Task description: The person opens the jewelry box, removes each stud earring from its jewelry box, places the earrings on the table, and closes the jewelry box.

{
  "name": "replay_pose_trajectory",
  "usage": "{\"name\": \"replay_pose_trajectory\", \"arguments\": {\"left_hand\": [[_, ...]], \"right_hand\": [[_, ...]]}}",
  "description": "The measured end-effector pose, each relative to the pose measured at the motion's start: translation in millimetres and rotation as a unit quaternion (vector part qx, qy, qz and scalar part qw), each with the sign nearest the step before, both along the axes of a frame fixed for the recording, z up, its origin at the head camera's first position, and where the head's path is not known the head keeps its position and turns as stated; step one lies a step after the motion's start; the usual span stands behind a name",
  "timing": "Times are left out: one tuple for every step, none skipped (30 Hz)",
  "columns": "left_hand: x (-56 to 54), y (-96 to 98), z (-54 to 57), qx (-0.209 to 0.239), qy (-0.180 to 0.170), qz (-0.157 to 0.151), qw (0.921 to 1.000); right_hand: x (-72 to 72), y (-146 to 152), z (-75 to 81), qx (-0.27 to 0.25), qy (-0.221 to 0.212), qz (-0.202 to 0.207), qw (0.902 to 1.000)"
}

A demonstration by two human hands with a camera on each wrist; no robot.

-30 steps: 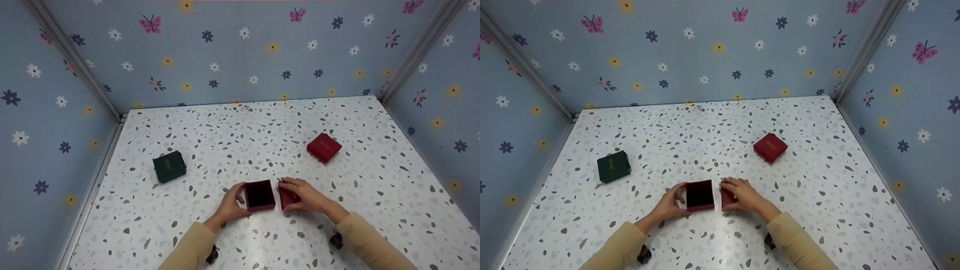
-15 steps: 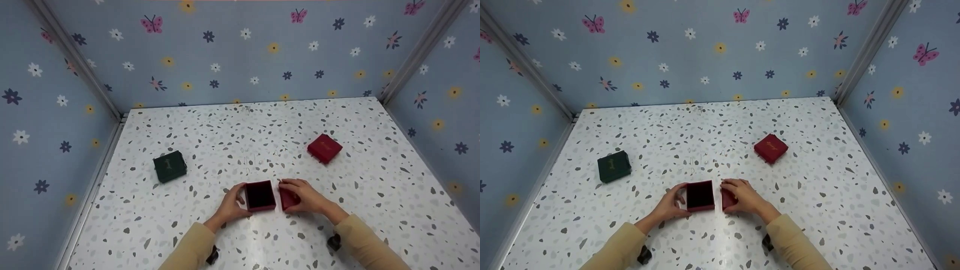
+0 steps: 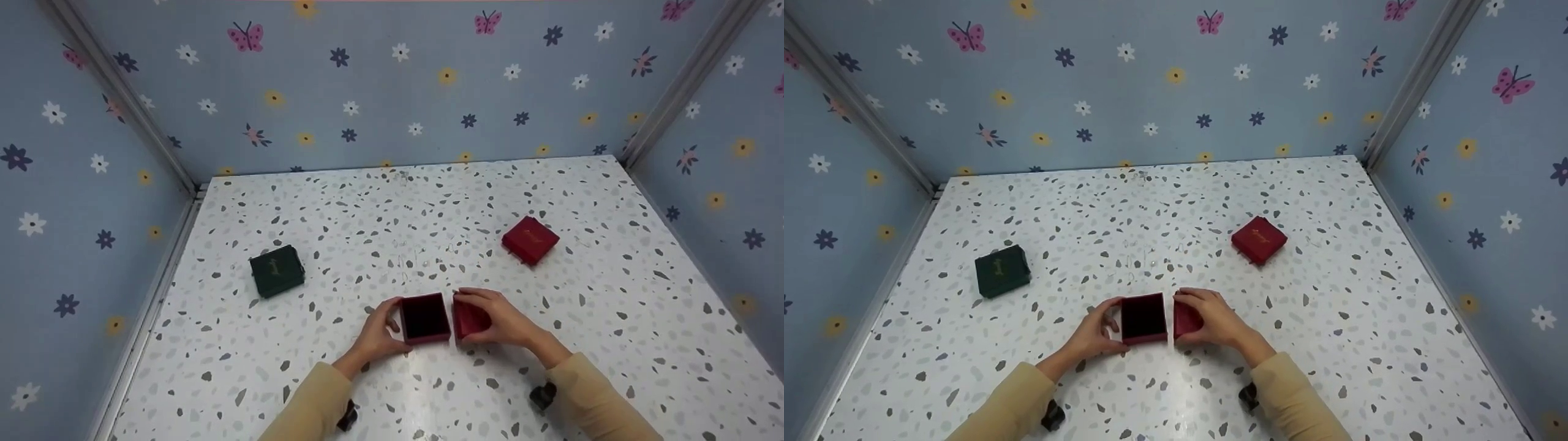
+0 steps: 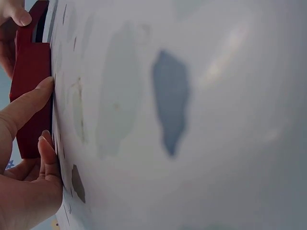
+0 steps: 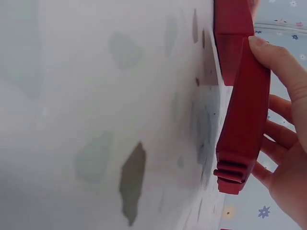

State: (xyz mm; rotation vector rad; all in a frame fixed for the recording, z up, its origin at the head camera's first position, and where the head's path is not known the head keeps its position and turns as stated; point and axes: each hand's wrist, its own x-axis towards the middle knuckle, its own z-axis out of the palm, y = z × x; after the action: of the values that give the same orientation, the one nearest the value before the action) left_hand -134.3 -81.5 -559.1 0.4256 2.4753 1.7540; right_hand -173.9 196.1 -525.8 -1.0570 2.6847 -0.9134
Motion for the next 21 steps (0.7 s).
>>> {"name": "replay_pose_trajectory", "arguments": {"left_hand": [[0.1, 0.1, 0.4, -0.001, -0.001, 0.0, 1.0], [0.2, 0.1, 0.6, -0.001, -0.001, 0.0, 1.0], [0.3, 0.1, 0.7, -0.002, -0.001, 0.0, 1.0], [0.2, 0.1, 0.6, -0.004, 0.0, 0.0, 1.0], [0.1, 0.1, 0.6, -0.003, 0.0, 0.0, 1.0], [-0.2, 0.2, 0.7, -0.002, 0.0, 0.0, 1.0], [-0.3, 0.2, 0.5, -0.001, 0.002, 0.0, 1.0], [-0.5, 0.1, 0.1, 0.001, 0.0, 0.001, 1.0], [-0.7, 0.2, -0.2, 0.002, 0.002, 0.001, 1.0], [-0.9, 0.3, -0.5, 0.003, 0.002, 0.001, 1.0], [-0.9, 0.3, -0.6, 0.004, 0.004, 0.001, 1.0], [-1.0, 0.4, -0.9, 0.003, 0.003, 0.001, 1.0], [-1.0, 0.4, -1.1, 0.001, 0.004, 0.0, 1.0], [-0.9, 0.5, -1.0, 0.0, 0.002, 0.0, 1.0], [-0.8, 0.6, -0.6, -0.003, 0.004, -0.001, 1.0], [-0.7, 0.6, -0.3, -0.005, 0.001, 0.0, 1.0], [-0.4, 0.5, 0.1, -0.007, 0.002, 0.0, 1.0], [-0.2, 0.5, 0.5, -0.008, 0.0, 0.0, 1.0], [0.1, 0.4, 1.1, -0.008, 0.0, 0.0, 1.0], [0.6, 0.3, 1.6, -0.01, -0.002, 0.0, 0.9999], [0.9, 0.1, 2.1, -0.012, -0.002, -0.001, 0.9999]], "right_hand": [[0.2, -0.7, 1.1, -0.001, 0.001, 0.003, 1.0], [0.2, -1.5, 2.2, -0.001, 0.003, 0.006, 1.0], [0.2, -2.4, 3.3, -0.001, 0.005, 0.008, 1.0], [-0.1, -3.3, 4.5, -0.002, 0.008, 0.011, 0.9999], [-0.4, -4.3, 5.5, -0.004, 0.011, 0.013, 0.9999], [-0.8, -5.3, 6.7, -0.006, 0.013, 0.014, 0.9998], [-1.2, -6.6, 7.9, -0.009, 0.015, 0.015, 0.9997], [-1.7, -8.0, 9.0, -0.011, 0.016, 0.015, 0.9997], [-2.1, -9.4, 10.0, -0.013, 0.017, 0.017, 0.9996], [-2.7, -10.9, 10.9, -0.016, 0.019, 0.02, 0.9995], [-3.2, -12.4, 11.4, -0.017, 0.02, 0.023, 0.9994], [-3.7, -13.9, 11.8, -0.018, 0.02, 0.026, 0.9993], [-4.0, -15.5, 12.1, -0.018, 0.021, 0.03, 0.9992], [-4.4, -17.1, 12.0, -0.018, 0.02, 0.032, 0.9991], [-4.6, -18.7, 11.8, -0.02, 0.019, 0.035, 0.999], [-4.7, -20.4, 11.5, -0.02, 0.02, 0.038, 0.9989], [-4.8, -22.1, 11.1, -0.02, 0.02, 0.04, 0.9988], [-4.8, -23.9, 10.9, -0.022, 0.021, 0.043, 0.9986], [-4.9, -25.8, 10.5, -0.023, 0.024, 0.046, 0.9984], [-5.0, -27.6, 10.2, -0.025, 0.029, 0.05, 0.998], [-5.1, -29.4, 9.9, -0.026, 0.035, 0.055, 0.9976]]}}
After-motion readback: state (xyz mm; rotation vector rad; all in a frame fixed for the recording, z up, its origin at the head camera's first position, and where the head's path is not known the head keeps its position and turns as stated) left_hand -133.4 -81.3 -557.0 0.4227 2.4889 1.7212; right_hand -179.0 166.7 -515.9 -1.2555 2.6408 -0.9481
